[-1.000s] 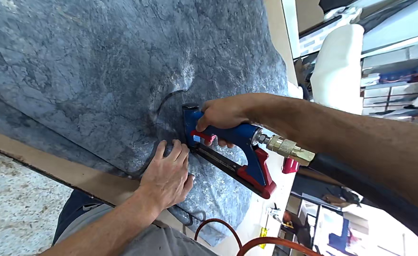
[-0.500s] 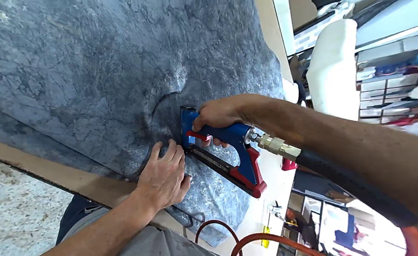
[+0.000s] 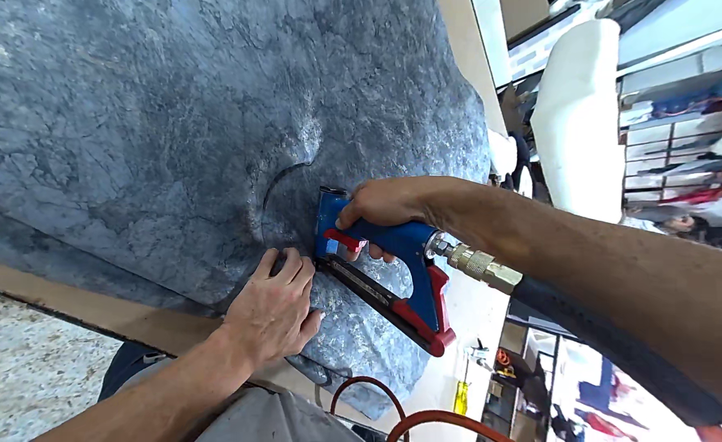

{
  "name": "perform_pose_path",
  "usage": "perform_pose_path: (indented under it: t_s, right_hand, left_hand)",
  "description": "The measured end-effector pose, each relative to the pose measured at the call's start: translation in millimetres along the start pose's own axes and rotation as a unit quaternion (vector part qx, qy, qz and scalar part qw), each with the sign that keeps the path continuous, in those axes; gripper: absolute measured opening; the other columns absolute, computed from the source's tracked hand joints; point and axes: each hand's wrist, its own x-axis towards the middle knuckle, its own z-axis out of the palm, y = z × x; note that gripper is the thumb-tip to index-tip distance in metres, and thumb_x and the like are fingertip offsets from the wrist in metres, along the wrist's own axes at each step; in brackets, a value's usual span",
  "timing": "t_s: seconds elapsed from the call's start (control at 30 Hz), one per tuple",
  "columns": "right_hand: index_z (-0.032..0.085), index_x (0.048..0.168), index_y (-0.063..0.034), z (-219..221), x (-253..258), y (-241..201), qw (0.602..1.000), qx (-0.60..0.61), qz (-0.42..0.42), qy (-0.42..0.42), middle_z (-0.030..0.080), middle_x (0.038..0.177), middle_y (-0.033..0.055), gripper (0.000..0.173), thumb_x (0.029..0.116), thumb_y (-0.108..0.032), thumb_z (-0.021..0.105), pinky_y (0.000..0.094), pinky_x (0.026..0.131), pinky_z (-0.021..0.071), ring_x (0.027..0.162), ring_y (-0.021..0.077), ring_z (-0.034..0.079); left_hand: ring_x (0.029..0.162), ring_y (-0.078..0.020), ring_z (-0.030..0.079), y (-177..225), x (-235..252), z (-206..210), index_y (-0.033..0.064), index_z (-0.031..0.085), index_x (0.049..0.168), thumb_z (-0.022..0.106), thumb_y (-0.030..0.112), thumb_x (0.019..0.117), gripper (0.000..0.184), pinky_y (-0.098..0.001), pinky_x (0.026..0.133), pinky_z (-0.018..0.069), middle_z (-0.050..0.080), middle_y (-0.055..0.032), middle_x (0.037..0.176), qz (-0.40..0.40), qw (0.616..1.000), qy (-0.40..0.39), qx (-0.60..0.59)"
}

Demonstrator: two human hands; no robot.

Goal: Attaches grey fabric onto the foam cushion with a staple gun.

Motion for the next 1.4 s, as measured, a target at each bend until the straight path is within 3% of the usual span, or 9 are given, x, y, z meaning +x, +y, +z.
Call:
perform_pose_path:
  t_s: [0.17, 0.37, 0.57, 0.87, 1.17, 1.4]
  right_hand:
    - [0.053, 0.113, -0.0045, 3.7, -0.4, -6.4, 0.999, -0.036, 0.003, -0.003, 0.069, 0.081, 0.0158, 0.020, 0.1063, -0.022, 0.045, 0.0328, 0.045, 0.0539, 0.048, 0.0202, 0.062]
    - [0.057, 0.108, -0.0041, 1.4, -1.1, -8.0, 0.998, -0.059, -0.011, -0.002, 0.071, 0.080, 0.0142, 0.023, 0.1062, -0.023, 0.043, 0.0302, 0.045, 0.0516, 0.047, 0.0177, 0.060]
    - [0.059, 0.109, -0.0038, -1.6, 3.9, 3.7, 0.999, -0.027, -0.026, -0.008, 0.073, 0.086, 0.0160, 0.024, 0.1049, -0.023, 0.045, 0.0331, 0.045, 0.0535, 0.048, 0.0207, 0.063]
    - [0.059, 0.108, -0.0044, -8.8, 6.6, 3.5, 0.999, 0.034, 0.003, -0.034, 0.073, 0.086, 0.0151, 0.025, 0.1074, -0.023, 0.042, 0.0326, 0.045, 0.0543, 0.049, 0.0208, 0.064]
    - [0.053, 0.112, -0.0047, -3.9, 5.2, 2.9, 0.998, 0.046, 0.017, -0.034, 0.068, 0.079, 0.0150, 0.020, 0.1072, -0.022, 0.045, 0.0337, 0.044, 0.0546, 0.048, 0.0214, 0.063]
    - [0.057, 0.112, -0.0039, -8.6, 10.3, 8.8, 0.993, 0.106, 0.017, -0.048, 0.074, 0.087, 0.0161, 0.026, 0.1087, -0.023, 0.040, 0.0333, 0.044, 0.0551, 0.049, 0.0219, 0.065]
  left_hand:
    - [0.132, -0.0310, 0.057, 0.5, 1.7, 3.1, 0.0085, 0.077, 0.109, 0.035, 0.061, 0.0966, 0.068, -0.0569, 0.107, 0.0422, 0.069, -0.0086, 0.131, -0.002, 1.000, 0.005, -0.005]
    - [0.128, -0.0315, 0.058, -5.5, 0.1, -3.3, 0.0071, 0.074, 0.118, 0.038, 0.064, 0.0956, 0.071, -0.0547, 0.107, 0.0437, 0.069, -0.0106, 0.126, 0.008, 1.000, 0.004, -0.013]
    - [0.134, -0.0305, 0.056, -31.4, -2.5, -25.3, 0.0113, 0.073, 0.122, 0.031, 0.071, 0.0966, 0.077, -0.0570, 0.117, 0.0345, 0.068, -0.0070, 0.131, 0.036, 0.997, -0.061, 0.018]
    - [0.130, -0.0284, 0.057, -41.1, 2.8, -21.5, 0.0148, 0.076, 0.108, 0.033, 0.068, 0.0979, 0.069, -0.0547, 0.116, 0.0351, 0.071, -0.0026, 0.120, 0.067, 0.997, -0.039, -0.009]
    - [0.129, -0.0292, 0.057, -40.3, 2.9, -22.0, 0.0120, 0.075, 0.111, 0.033, 0.065, 0.0988, 0.069, -0.0550, 0.116, 0.0334, 0.070, -0.0047, 0.122, 0.064, 0.996, -0.050, -0.021]
    - [0.133, -0.0298, 0.055, -38.9, 4.3, -22.7, 0.0111, 0.075, 0.113, 0.033, 0.065, 0.0993, 0.070, -0.0561, 0.117, 0.0335, 0.070, -0.0051, 0.124, 0.052, 0.996, -0.060, -0.035]
